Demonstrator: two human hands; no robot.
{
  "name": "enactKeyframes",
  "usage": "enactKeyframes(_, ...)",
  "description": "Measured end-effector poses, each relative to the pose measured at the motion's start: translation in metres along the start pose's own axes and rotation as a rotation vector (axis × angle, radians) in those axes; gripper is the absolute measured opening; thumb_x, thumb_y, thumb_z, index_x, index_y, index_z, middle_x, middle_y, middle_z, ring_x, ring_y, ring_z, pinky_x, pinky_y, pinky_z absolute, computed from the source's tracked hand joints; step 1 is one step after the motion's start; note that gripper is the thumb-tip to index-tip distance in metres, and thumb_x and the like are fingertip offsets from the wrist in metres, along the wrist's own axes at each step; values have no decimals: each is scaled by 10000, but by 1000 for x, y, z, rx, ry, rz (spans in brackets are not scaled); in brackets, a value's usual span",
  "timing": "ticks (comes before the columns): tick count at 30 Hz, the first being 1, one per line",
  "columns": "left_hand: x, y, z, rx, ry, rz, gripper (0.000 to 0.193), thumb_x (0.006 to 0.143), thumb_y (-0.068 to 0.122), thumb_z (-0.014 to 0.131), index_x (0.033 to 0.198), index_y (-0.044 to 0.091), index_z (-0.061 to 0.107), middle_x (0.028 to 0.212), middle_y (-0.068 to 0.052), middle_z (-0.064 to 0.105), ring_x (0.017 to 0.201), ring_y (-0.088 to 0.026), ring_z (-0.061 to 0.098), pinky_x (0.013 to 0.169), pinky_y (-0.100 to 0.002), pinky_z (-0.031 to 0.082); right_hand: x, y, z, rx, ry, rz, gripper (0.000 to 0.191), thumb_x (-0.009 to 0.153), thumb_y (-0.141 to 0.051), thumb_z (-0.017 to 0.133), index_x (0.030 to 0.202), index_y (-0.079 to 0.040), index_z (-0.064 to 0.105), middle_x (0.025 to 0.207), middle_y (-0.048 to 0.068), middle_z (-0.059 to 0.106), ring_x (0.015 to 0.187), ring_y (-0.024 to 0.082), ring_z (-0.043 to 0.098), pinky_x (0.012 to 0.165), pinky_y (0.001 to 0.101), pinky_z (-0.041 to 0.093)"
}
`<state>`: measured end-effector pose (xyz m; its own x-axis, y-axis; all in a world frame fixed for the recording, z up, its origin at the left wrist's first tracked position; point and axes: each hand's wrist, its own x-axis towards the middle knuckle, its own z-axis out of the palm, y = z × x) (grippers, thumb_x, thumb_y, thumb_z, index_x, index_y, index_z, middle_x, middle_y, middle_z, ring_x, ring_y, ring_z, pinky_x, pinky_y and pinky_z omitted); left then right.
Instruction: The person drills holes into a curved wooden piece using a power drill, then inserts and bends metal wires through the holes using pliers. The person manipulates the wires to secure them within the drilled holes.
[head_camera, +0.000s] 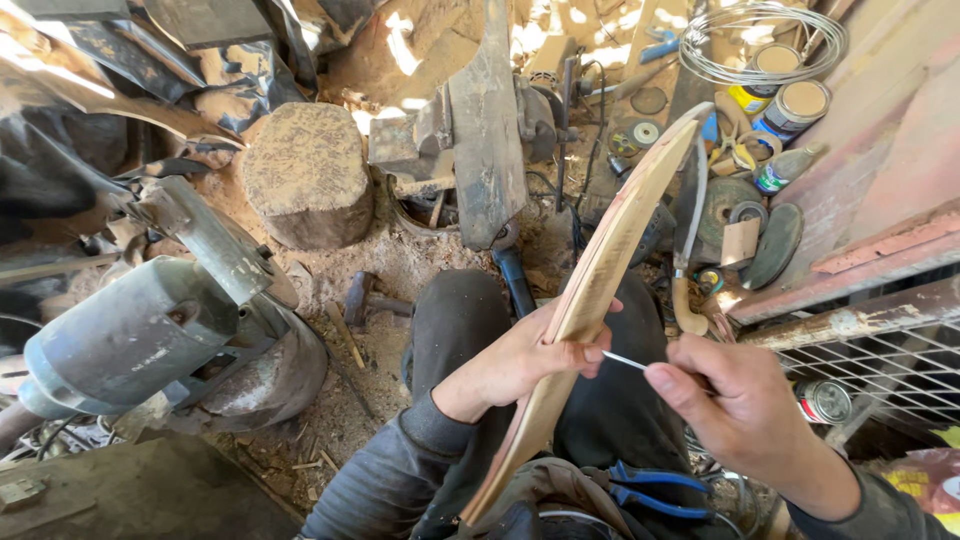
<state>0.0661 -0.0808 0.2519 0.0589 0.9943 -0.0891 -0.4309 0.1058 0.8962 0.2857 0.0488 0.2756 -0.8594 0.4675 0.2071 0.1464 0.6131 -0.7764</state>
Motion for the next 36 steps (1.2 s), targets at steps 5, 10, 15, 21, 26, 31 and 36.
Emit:
enactKeyframes(5, 3, -6, 3, -24, 21, 1, 618, 872, 147, 637, 1441, -2, 448, 1113, -74, 570, 1034, -152, 568, 933, -293, 496, 21, -19, 4, -215, 76, -358, 260, 891, -134, 709, 736, -61, 513, 594, 69, 487, 467, 257, 507, 448, 389, 384)
enactKeyframes(10, 6, -15, 3, 198, 107, 108, 745, 787, 116, 613, 1502, 10, 430, 1203, -63, 531, 1066, -148, 515, 926, -286, 489, 30, -23, 7, -336, 78, -506, 272, 857, -115, 751, 767, -45, 504, 614, 65, 499, 484, 253, 524, 432, 388, 395)
enactKeyframes(15, 1, -22, 6, 248, 139, 81, 822, 754, 147, 588, 1549, 67, 394, 1127, -64, 550, 1014, -153, 545, 901, -282, 500, 33, -24, 8, -355, 44, -562, 312, 852, -118, 767, 749, -58, 479, 656, 61, 511, 546, 254, 547, 473, 389, 424)
enactKeyframes(21, -1, -22, 4, 328, 148, 89, 842, 748, 158, 568, 1569, 86, 395, 1083, -63, 554, 978, -159, 552, 905, -280, 498, 39, -31, 5, -482, -45, -608, 383, 792, -157, 815, 643, -88, 469, 612, 49, 458, 539, 245, 520, 468, 385, 421)
enactKeyframes(26, 0, -26, 4, 272, 122, 85, 847, 745, 146, 573, 1570, 85, 391, 1083, -63, 539, 977, -162, 540, 896, -288, 494, 47, -35, -3, -547, -89, -724, 289, 809, -193, 797, 697, -106, 545, 631, 27, 431, 566, 226, 506, 497, 380, 433)
enactKeyframes(31, 2, -29, 4, 230, 96, 97, 847, 753, 130, 565, 1578, 70, 386, 1083, -62, 536, 993, -162, 533, 926, -288, 490, 48, -31, -11, -599, -137, -796, 135, 784, -191, 769, 793, -130, 649, 654, 11, 458, 573, 212, 522, 486, 369, 432)
enactKeyframes(36, 1, -31, 6, 254, 110, 100, 842, 756, 110, 551, 1577, 66, 369, 1151, -71, 538, 1043, -168, 539, 950, -294, 491, 35, -15, -1, -476, -166, -612, 226, 914, -220, 730, 861, -104, 544, 683, 20, 463, 588, 204, 521, 505, 372, 423)
